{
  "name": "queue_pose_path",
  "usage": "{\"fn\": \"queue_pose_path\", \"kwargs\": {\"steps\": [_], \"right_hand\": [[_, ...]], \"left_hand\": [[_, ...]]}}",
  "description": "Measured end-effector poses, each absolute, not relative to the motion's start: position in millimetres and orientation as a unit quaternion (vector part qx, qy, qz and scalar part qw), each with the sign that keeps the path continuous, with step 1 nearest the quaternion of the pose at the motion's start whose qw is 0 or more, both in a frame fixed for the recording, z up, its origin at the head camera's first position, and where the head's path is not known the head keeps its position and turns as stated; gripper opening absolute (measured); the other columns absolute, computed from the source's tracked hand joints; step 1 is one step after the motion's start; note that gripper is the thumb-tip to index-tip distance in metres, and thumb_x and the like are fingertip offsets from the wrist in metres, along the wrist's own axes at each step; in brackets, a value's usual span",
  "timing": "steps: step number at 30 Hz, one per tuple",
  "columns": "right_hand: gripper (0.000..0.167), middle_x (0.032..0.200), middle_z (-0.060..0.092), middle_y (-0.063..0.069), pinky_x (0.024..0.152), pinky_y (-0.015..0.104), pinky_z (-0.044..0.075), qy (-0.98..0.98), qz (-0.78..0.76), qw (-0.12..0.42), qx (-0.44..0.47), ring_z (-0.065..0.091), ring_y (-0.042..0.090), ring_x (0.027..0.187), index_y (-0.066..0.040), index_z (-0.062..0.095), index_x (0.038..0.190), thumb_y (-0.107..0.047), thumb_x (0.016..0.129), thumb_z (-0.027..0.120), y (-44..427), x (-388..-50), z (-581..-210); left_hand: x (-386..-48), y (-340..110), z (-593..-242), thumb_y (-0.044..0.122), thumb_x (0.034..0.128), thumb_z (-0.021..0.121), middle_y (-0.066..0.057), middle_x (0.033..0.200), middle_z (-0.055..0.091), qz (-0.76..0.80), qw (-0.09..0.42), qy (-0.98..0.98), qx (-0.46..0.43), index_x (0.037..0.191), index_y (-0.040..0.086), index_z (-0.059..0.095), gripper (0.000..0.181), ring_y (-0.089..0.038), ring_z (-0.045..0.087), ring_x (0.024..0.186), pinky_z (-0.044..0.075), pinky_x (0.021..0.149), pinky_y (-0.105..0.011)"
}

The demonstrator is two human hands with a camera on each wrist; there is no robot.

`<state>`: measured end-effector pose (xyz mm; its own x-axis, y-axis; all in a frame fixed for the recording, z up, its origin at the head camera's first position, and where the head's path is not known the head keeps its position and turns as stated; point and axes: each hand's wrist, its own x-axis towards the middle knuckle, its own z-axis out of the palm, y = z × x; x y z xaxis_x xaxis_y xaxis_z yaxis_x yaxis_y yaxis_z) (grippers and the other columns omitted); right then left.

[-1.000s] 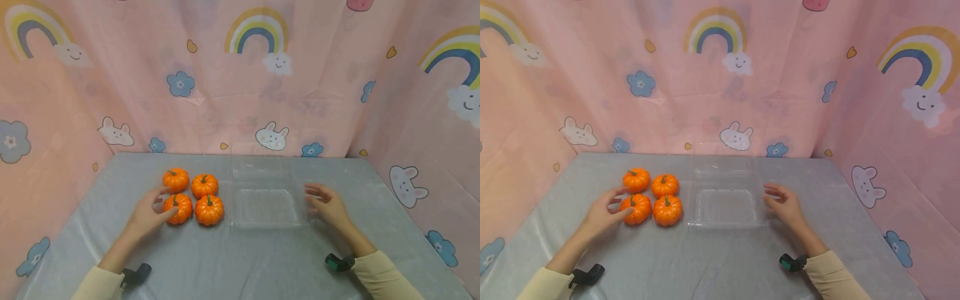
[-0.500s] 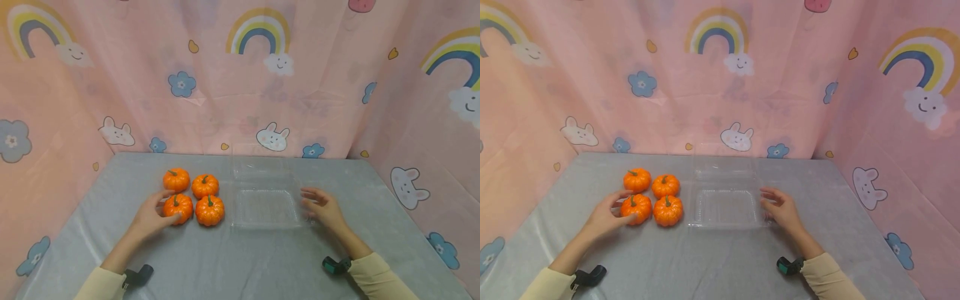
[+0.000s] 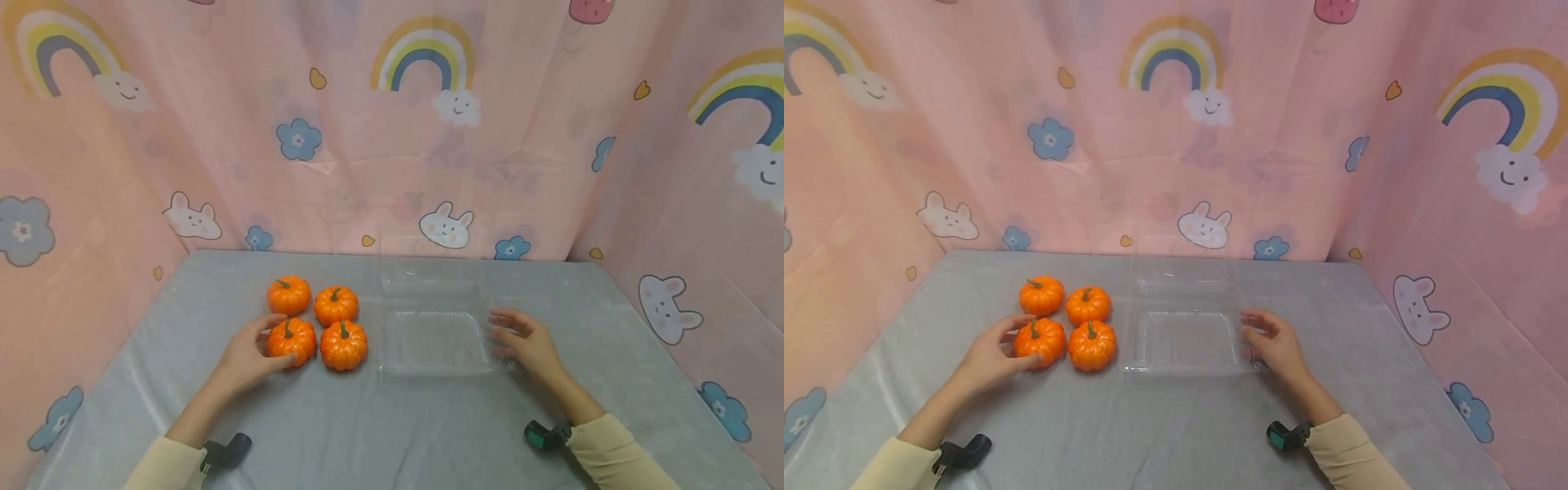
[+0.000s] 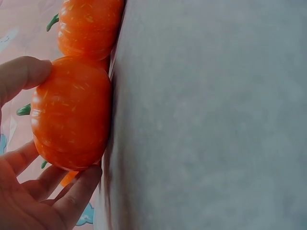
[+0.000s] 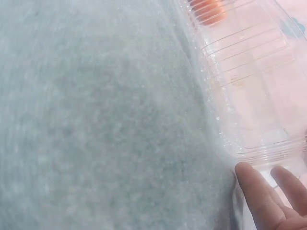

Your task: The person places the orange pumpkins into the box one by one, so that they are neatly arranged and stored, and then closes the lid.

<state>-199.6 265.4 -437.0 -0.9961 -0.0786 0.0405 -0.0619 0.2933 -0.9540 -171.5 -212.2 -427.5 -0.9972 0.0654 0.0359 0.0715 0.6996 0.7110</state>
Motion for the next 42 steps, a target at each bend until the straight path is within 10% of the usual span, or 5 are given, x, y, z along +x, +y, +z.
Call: {"fn": "queue_pose_path", "kwargs": {"steps": [13, 42], "right_hand": [[0.04, 0.115, 0.066, -0.001, 0.071, 0.037, 0.06, 0.777, -0.626, 0.009, -0.067, 0.07, 0.012, 0.094, 0.01, 0.047, 0.13, -0.01, 0.096, 0.056, 268.5, -200.7, -441.1], [0.044, 0.113, 0.067, -0.005, 0.072, 0.036, 0.06, 0.762, -0.645, 0.029, -0.053, 0.07, 0.012, 0.096, 0.009, 0.044, 0.134, -0.013, 0.097, 0.055, 269.4, -200.9, -439.6]], "left_hand": [[-167.6, -216.6, -412.1, 0.038, 0.0768, 0.079, -0.015, 0.139, 0.049, -0.409, 0.0, -0.912, -0.02, 0.138, 0.014, 0.047, 0.074, -0.039, 0.054, 0.117, 0.05, 0.093, -0.053], [-178.2, -156.5, -362.5, 0.031, 0.0747, 0.081, -0.009, 0.136, 0.054, -0.45, 0.028, -0.885, -0.118, 0.135, 0.016, 0.051, 0.069, -0.03, 0.062, 0.112, 0.054, 0.092, -0.042]]}}
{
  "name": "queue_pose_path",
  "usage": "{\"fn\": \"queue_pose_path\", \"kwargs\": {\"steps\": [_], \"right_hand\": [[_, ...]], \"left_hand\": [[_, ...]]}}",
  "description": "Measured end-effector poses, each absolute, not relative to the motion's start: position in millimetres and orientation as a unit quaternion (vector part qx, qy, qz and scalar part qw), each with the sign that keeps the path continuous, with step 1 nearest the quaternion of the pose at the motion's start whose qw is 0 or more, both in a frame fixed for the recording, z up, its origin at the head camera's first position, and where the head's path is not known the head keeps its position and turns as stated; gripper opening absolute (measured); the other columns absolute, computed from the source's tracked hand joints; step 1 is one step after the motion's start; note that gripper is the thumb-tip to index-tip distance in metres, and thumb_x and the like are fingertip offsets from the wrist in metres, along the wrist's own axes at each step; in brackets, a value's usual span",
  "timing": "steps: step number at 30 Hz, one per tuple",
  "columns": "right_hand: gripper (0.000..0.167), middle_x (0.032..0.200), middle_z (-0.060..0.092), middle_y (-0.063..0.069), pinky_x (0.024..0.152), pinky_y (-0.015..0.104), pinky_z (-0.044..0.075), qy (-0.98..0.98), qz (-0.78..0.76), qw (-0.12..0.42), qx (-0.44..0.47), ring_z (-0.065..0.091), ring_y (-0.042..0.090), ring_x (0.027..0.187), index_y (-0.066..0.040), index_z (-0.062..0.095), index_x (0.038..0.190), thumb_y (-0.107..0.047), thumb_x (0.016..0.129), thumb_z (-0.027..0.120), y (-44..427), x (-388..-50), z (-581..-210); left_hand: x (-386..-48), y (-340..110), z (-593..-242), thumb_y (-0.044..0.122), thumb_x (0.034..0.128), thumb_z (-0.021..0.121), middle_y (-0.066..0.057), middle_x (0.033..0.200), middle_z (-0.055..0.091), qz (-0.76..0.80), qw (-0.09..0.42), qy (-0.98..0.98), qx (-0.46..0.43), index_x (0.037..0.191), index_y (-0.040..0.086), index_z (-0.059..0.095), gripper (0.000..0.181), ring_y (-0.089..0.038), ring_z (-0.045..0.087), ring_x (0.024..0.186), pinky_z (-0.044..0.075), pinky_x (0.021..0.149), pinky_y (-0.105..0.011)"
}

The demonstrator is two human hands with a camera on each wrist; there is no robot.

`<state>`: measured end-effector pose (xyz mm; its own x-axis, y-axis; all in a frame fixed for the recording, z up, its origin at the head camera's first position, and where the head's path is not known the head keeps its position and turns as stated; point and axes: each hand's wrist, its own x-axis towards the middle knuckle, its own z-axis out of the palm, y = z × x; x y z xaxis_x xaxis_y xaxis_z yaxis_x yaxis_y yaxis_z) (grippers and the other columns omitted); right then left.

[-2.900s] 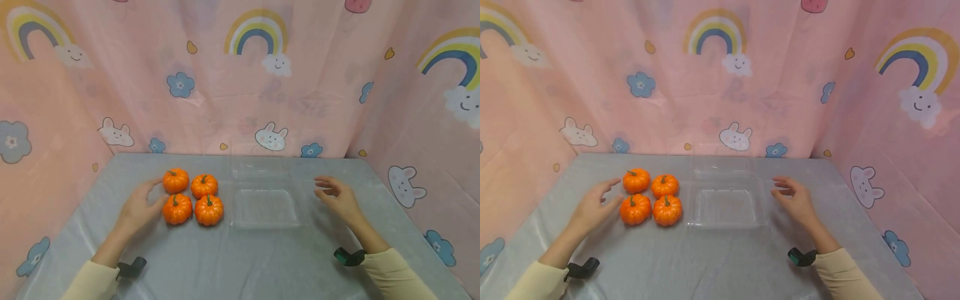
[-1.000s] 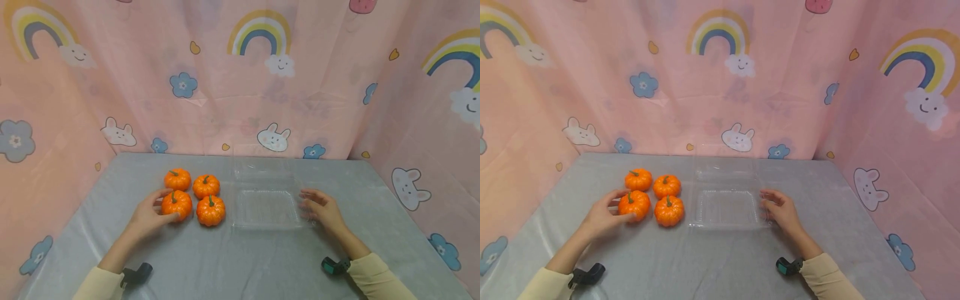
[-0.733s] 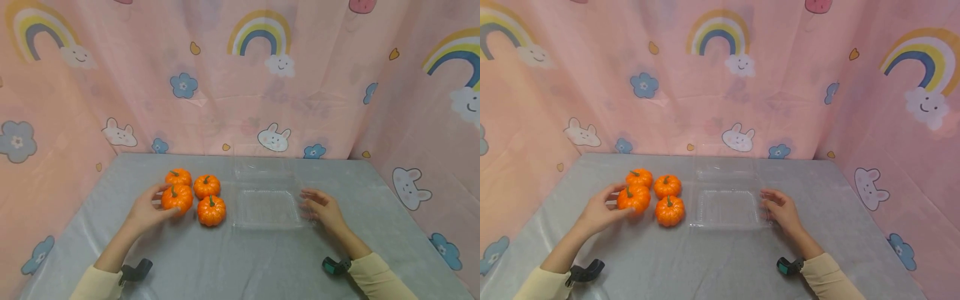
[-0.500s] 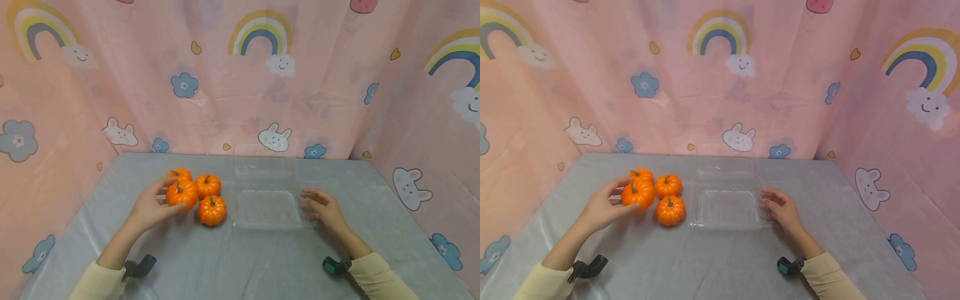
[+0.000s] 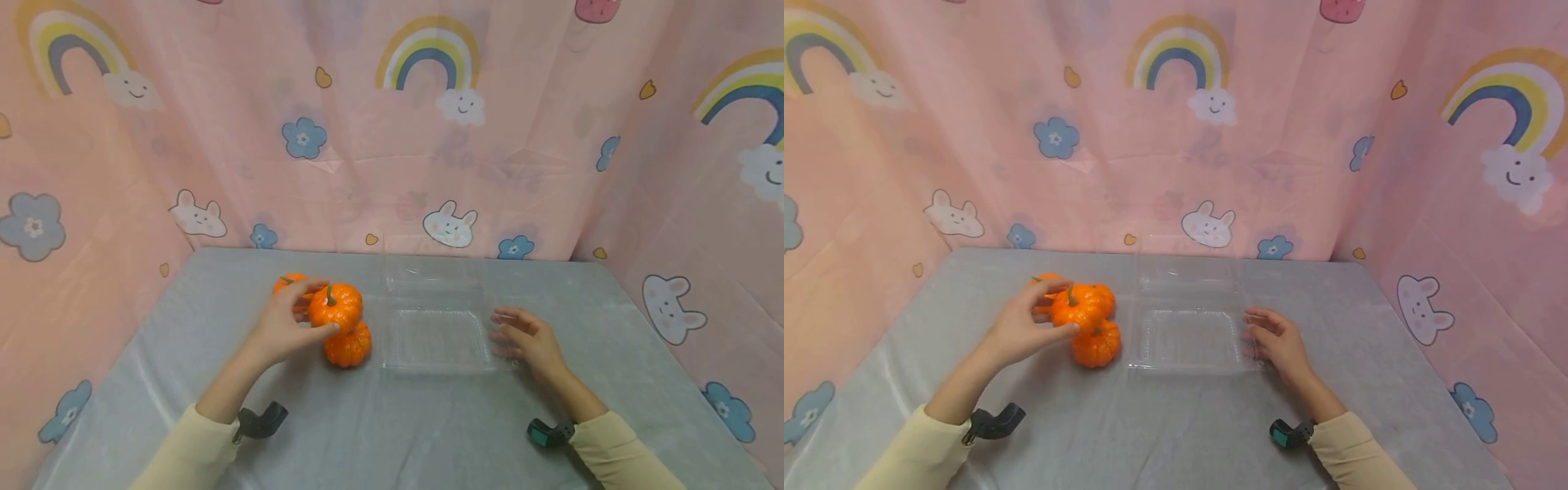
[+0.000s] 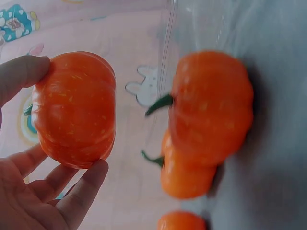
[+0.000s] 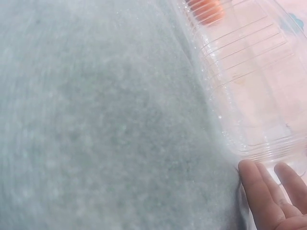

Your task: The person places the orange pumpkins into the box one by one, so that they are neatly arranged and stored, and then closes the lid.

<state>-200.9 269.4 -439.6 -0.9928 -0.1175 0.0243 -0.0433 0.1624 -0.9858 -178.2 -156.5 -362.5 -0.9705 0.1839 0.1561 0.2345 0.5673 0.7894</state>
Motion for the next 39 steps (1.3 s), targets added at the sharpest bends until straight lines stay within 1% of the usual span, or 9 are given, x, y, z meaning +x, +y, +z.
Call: {"fn": "queue_pose_path", "kwargs": {"steps": [7, 14, 21, 24, 27, 31, 34, 36, 39], "right_hand": [[0.043, 0.11, 0.068, -0.008, 0.071, 0.035, 0.06, 0.758, -0.65, 0.03, -0.05, 0.07, 0.012, 0.095, 0.008, 0.045, 0.133, -0.013, 0.097, 0.055, 268.8, -198.7, -437.6], [0.043, 0.112, 0.068, -0.003, 0.071, 0.036, 0.06, 0.759, -0.649, 0.03, -0.04, 0.071, 0.014, 0.095, 0.007, 0.046, 0.133, -0.013, 0.097, 0.055, 268.0, -199.8, -438.8], [0.044, 0.115, 0.067, 0.003, 0.072, 0.038, 0.06, 0.768, -0.639, 0.03, -0.036, 0.07, 0.015, 0.096, 0.008, 0.044, 0.135, -0.014, 0.098, 0.053, 267.2, -200.5, -439.8], [0.043, 0.116, 0.067, 0.004, 0.072, 0.038, 0.06, 0.767, -0.64, 0.03, -0.035, 0.07, 0.015, 0.095, 0.008, 0.045, 0.134, -0.014, 0.098, 0.053, 267.2, -200.4, -439.8], [0.043, 0.115, 0.067, 0.003, 0.073, 0.038, 0.06, 0.765, -0.643, 0.031, -0.035, 0.07, 0.015, 0.096, 0.007, 0.045, 0.135, -0.014, 0.098, 0.054, 267.9, -200.6, -439.6], [0.043, 0.114, 0.067, 0.0, 0.073, 0.038, 0.059, 0.762, -0.646, 0.032, -0.038, 0.071, 0.014, 0.096, 0.006, 0.045, 0.134, -0.015, 0.098, 0.054, 268.8, -200.9, -439.6], [0.043, 0.113, 0.068, -0.001, 0.073, 0.038, 0.06, 0.759, -0.649, 0.033, -0.039, 0.071, 0.015, 0.096, 0.006, 0.046, 0.134, -0.015, 0.098, 0.055, 268.9, -201.2, -439.7], [0.044, 0.115, 0.067, 0.002, 0.073, 0.038, 0.06, 0.761, -0.647, 0.035, -0.034, 0.07, 0.015, 0.096, 0.006, 0.046, 0.134, -0.016, 0.098, 0.055, 268.5, -201.0, -439.3], [0.044, 0.121, 0.065, 0.01, 0.074, 0.038, 0.059, 0.767, -0.64, 0.038, -0.028, 0.07, 0.015, 0.096, 0.006, 0.045, 0.135, -0.016, 0.098, 0.054, 267.9, -200.0, -438.4]], "left_hand": [[-180.5, -130.9, -365.8, 0.029, 0.0738, 0.081, -0.005, 0.134, 0.054, -0.474, 0.008, -0.87, -0.134, 0.134, 0.018, 0.052, 0.068, -0.028, 0.06, 0.108, 0.055, 0.089, -0.04], [-183.8, -108.9, -367.6, 0.029, 0.0729, 0.082, -0.001, 0.132, 0.053, -0.479, -0.004, -0.866, -0.147, 0.133, 0.02, 0.053, 0.067, -0.025, 0.059, 0.109, 0.057, 0.086, -0.034], [-188.5, -86.6, -373.4, 0.029, 0.0726, 0.083, 0.006, 0.129, 0.055, -0.485, -0.022, -0.86, -0.158, 0.131, 0.022, 0.054, 0.066, -0.019, 0.057, 0.106, 0.056, 0.084, -0.03], [-192.0, -77.1, -376.7, 0.028, 0.0734, 0.082, 0.004, 0.129, 0.055, -0.496, -0.029, -0.851, -0.17, 0.132, 0.021, 0.053, 0.066, -0.018, 0.057, 0.104, 0.056, 0.082, -0.028], [-196.4, -67.7, -379.6, 0.027, 0.0739, 0.081, 0.001, 0.13, 0.055, -0.504, -0.034, -0.843, -0.185, 0.133, 0.019, 0.053, 0.066, -0.019, 0.057, 0.103, 0.057, 0.082, -0.03], [-200.9, -55.8, -382.8, 0.029, 0.0745, 0.08, 0.001, 0.131, 0.055, -0.49, -0.034, -0.849, -0.196, 0.134, 0.02, 0.053, 0.066, -0.019, 0.057, 0.105, 0.055, 0.084, -0.032], [-202.7, -47.2, -384.1, 0.03, 0.0749, 0.079, 0.002, 0.131, 0.054, -0.479, -0.038, -0.854, -0.199, 0.135, 0.019, 0.052, 0.067, -0.018, 0.055, 0.108, 0.054, 0.085, -0.03], [-203.5, -41.4, -384.8, 0.03, 0.0749, 0.08, 0.002, 0.131, 0.054, -0.477, -0.042, -0.854, -0.202, 0.135, 0.019, 0.052, 0.067, -0.018, 0.054, 0.11, 0.054, 0.085, -0.029], [-204.8, -32.7, -387.3, 0.033, 0.0747, 0.079, 0.003, 0.131, 0.054, -0.463, -0.044, -0.861, -0.206, 0.134, 0.021, 0.052, 0.067, -0.017, 0.054, 0.111, 0.053, 0.085, -0.028]]}}
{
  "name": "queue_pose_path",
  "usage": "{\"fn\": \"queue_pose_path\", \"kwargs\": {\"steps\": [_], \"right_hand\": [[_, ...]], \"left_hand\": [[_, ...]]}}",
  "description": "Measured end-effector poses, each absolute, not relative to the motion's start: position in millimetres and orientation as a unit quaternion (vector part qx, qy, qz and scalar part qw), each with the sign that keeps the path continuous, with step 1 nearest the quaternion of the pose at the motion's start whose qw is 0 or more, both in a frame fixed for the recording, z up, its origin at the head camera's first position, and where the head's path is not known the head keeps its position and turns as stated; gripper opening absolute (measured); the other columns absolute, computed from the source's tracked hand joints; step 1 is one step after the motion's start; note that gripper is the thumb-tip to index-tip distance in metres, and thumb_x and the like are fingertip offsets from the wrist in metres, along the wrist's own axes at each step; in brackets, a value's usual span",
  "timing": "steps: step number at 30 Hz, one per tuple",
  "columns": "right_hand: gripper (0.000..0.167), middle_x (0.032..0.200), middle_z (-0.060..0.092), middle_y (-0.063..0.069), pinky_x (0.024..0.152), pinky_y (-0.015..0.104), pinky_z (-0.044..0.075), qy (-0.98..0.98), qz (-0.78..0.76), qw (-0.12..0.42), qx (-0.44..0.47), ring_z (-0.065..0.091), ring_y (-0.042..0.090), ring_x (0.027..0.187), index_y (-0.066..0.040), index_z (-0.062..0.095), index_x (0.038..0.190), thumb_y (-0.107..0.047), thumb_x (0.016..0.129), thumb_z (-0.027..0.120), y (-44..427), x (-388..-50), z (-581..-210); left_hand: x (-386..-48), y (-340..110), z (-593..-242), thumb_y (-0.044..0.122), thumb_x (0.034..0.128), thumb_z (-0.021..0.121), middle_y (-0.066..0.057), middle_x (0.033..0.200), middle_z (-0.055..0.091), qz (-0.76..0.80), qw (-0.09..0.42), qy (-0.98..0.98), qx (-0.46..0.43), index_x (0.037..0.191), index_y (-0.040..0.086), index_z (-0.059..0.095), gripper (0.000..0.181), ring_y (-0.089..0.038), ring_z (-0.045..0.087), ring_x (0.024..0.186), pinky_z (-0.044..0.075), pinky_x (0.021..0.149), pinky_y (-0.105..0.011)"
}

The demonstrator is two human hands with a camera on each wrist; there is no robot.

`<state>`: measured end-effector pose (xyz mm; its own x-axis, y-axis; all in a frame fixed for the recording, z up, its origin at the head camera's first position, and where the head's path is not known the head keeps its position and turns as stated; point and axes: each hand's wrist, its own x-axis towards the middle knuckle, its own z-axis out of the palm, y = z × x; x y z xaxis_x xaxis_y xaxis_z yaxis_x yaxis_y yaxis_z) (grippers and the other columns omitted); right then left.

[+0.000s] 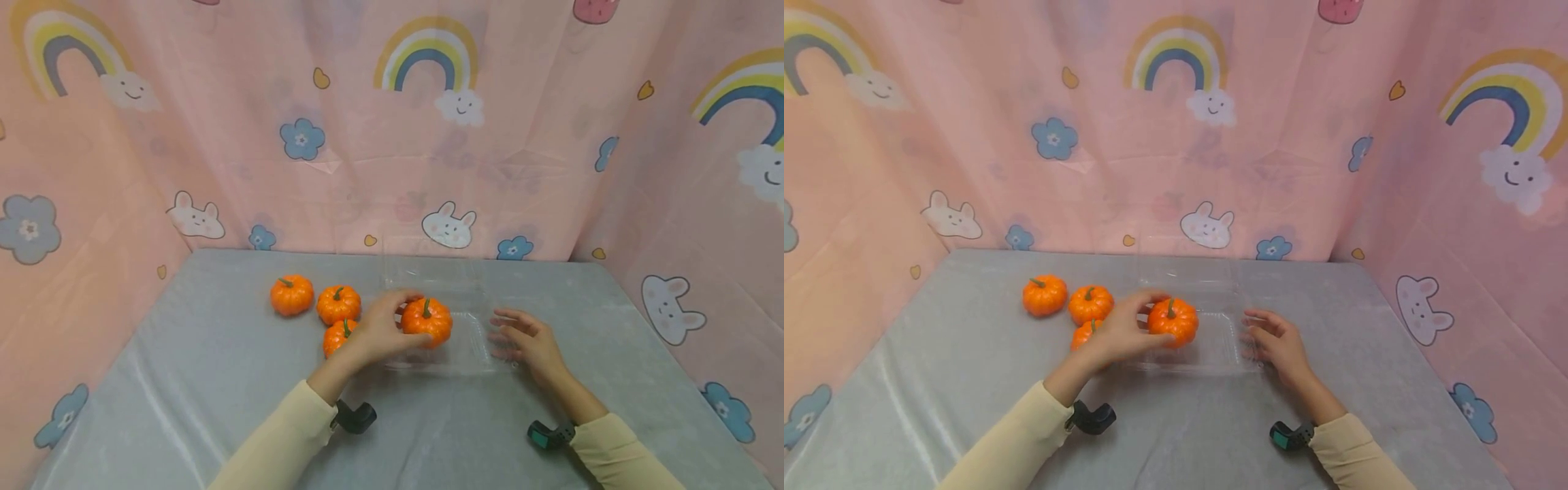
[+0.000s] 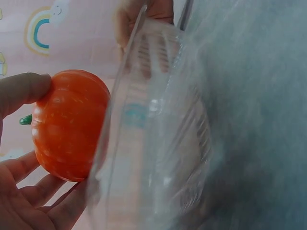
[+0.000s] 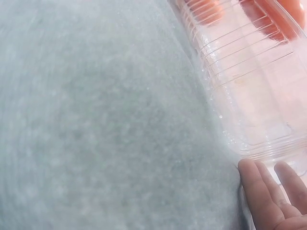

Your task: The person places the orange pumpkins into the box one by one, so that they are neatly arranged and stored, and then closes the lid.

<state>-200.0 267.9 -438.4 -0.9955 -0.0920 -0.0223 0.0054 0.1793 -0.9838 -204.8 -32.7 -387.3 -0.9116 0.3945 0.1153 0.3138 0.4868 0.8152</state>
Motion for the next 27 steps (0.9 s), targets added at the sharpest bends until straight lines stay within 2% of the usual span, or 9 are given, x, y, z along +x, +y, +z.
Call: {"fn": "queue_pose_path", "kwargs": {"steps": [4, 14, 21, 27], "right_hand": [[0.044, 0.124, 0.063, 0.014, 0.075, 0.039, 0.059, 0.772, -0.634, 0.041, -0.029, 0.07, 0.015, 0.097, 0.005, 0.045, 0.136, -0.017, 0.099, 0.053, 268.1, -199.4, -438.5], [0.043, 0.115, 0.068, -0.001, 0.074, 0.04, 0.059, 0.758, -0.65, 0.043, -0.036, 0.071, 0.015, 0.095, 0.005, 0.045, 0.135, -0.016, 0.098, 0.053, 270.7, -201.3, -441.5], [0.044, 0.121, 0.065, 0.007, 0.075, 0.04, 0.059, 0.767, -0.639, 0.046, -0.023, 0.07, 0.013, 0.097, 0.004, 0.045, 0.136, -0.019, 0.099, 0.053, 269.7, -201.3, -440.6], [0.044, 0.121, 0.065, 0.007, 0.076, 0.039, 0.059, 0.77, -0.636, 0.046, -0.024, 0.07, 0.012, 0.096, 0.003, 0.046, 0.136, -0.02, 0.099, 0.053, 268.6, -201.0, -438.9]], "left_hand": [[-209.0, -20.8, -394.9, 0.038, 0.0744, 0.079, 0.004, 0.128, 0.056, 0.45, 0.047, 0.866, 0.211, 0.132, 0.024, 0.052, 0.065, -0.017, 0.055, 0.111, 0.053, 0.087, -0.03], [-219.0, 6.0, -404.6, 0.037, 0.0758, 0.079, 0.0, 0.131, 0.056, 0.442, 0.072, 0.87, 0.205, 0.133, 0.019, 0.053, 0.066, -0.018, 0.055, 0.114, 0.05, 0.096, -0.034], [-224.4, 19.8, -410.9, 0.039, 0.076, 0.079, 0.0, 0.13, 0.057, 0.427, 0.082, 0.879, 0.196, 0.132, 0.02, 0.054, 0.064, -0.017, 0.055, 0.113, 0.049, 0.099, -0.036], [-225.4, 29.9, -415.9, 0.036, 0.076, 0.079, 0.0, 0.128, 0.059, 0.425, 0.088, 0.879, 0.195, 0.13, 0.02, 0.054, 0.062, -0.016, 0.056, 0.111, 0.05, 0.097, -0.035]]}}
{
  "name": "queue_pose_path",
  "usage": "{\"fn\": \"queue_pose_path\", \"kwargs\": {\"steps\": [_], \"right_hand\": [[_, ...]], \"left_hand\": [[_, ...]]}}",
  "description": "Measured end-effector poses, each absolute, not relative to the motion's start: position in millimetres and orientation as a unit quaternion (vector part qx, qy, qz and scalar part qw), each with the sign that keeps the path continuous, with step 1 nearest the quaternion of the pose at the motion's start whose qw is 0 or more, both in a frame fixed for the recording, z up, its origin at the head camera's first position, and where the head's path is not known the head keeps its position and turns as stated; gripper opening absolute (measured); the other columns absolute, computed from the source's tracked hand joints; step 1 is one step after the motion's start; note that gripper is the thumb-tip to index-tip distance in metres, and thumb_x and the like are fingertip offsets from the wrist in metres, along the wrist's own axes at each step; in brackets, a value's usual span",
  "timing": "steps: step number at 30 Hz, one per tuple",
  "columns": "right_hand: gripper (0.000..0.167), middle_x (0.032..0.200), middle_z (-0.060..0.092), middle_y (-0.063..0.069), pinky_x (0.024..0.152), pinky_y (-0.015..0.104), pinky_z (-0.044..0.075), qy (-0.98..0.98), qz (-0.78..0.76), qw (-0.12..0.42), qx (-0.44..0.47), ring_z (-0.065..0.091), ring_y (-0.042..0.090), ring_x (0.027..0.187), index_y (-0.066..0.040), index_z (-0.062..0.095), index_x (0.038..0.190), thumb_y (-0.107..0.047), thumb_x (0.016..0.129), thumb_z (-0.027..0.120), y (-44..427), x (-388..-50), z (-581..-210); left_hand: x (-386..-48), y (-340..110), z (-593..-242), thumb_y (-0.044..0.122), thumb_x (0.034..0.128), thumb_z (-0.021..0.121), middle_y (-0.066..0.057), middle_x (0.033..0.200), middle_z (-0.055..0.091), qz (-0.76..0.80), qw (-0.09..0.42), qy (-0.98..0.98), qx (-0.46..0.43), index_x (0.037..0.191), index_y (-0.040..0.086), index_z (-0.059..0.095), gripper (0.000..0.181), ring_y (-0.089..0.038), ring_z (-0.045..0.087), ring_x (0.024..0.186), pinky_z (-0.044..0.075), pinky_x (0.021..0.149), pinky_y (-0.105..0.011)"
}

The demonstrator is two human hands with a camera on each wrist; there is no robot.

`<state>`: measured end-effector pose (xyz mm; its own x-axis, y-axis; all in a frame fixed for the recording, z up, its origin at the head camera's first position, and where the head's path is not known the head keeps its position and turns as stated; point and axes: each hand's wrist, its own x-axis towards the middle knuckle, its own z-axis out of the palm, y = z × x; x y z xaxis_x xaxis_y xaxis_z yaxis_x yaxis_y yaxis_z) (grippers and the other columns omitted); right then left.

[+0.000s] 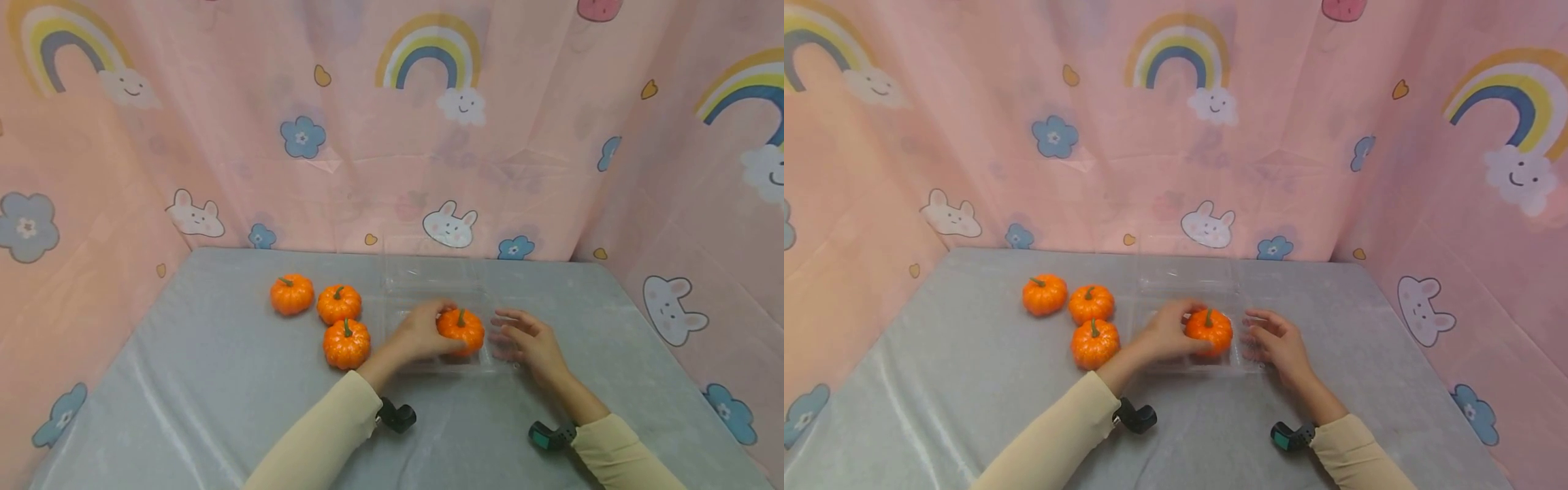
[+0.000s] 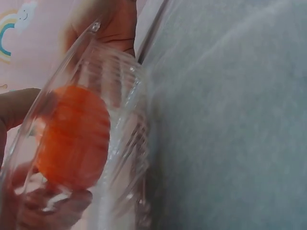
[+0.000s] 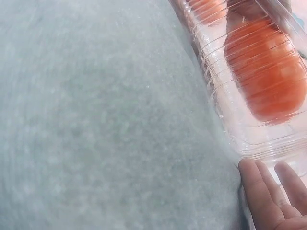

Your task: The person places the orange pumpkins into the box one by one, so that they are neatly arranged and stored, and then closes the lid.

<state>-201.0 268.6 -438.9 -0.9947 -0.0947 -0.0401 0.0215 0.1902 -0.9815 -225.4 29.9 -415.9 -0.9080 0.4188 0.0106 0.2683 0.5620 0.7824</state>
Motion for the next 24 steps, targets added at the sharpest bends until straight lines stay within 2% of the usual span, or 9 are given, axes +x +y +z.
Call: {"fn": "queue_pose_path", "kwargs": {"steps": [6, 13, 18, 24], "right_hand": [[0.044, 0.119, 0.066, 0.006, 0.075, 0.038, 0.059, 0.767, -0.639, 0.045, -0.024, 0.07, 0.013, 0.096, 0.003, 0.046, 0.136, -0.02, 0.099, 0.054, 268.3, -201.2, -439.0], [0.045, 0.128, 0.06, 0.019, 0.074, 0.038, 0.059, 0.778, -0.627, 0.042, -0.013, 0.069, 0.008, 0.091, 0.003, 0.045, 0.136, -0.02, 0.099, 0.053, 266.6, -201.3, -439.6], [0.046, 0.13, 0.057, 0.023, 0.074, 0.036, 0.06, 0.782, -0.622, 0.042, -0.015, 0.067, 0.009, 0.089, 0.003, 0.044, 0.137, -0.021, 0.099, 0.052, 266.5, -201.1, -439.6], [0.046, 0.123, 0.063, 0.009, 0.074, 0.035, 0.059, 0.783, -0.621, 0.042, -0.015, 0.067, 0.009, 0.09, 0.003, 0.044, 0.137, -0.022, 0.099, 0.052, 267.7, -201.1, -440.1]], "left_hand": [[-223.5, 37.8, -417.0, 0.035, 0.0755, 0.08, 0.0, 0.127, 0.059, 0.424, 0.098, 0.879, 0.193, 0.13, 0.018, 0.055, 0.062, -0.016, 0.057, 0.11, 0.05, 0.097, -0.034], [-220.2, 42.4, -416.4, 0.034, 0.076, 0.079, 0.0, 0.126, 0.06, 0.417, 0.109, 0.881, 0.197, 0.131, 0.019, 0.055, 0.062, -0.015, 0.057, 0.108, 0.051, 0.095, -0.033], [-219.5, 44.1, -416.7, 0.036, 0.0757, 0.079, 0.001, 0.125, 0.061, 0.415, 0.12, 0.879, 0.202, 0.131, 0.019, 0.055, 0.063, -0.013, 0.057, 0.106, 0.051, 0.094, -0.032], [-220.4, 45.9, -415.3, 0.039, 0.0759, 0.079, 0.001, 0.125, 0.06, 0.405, 0.131, 0.881, 0.204, 0.13, 0.02, 0.055, 0.062, -0.013, 0.057, 0.105, 0.05, 0.095, -0.033]]}}
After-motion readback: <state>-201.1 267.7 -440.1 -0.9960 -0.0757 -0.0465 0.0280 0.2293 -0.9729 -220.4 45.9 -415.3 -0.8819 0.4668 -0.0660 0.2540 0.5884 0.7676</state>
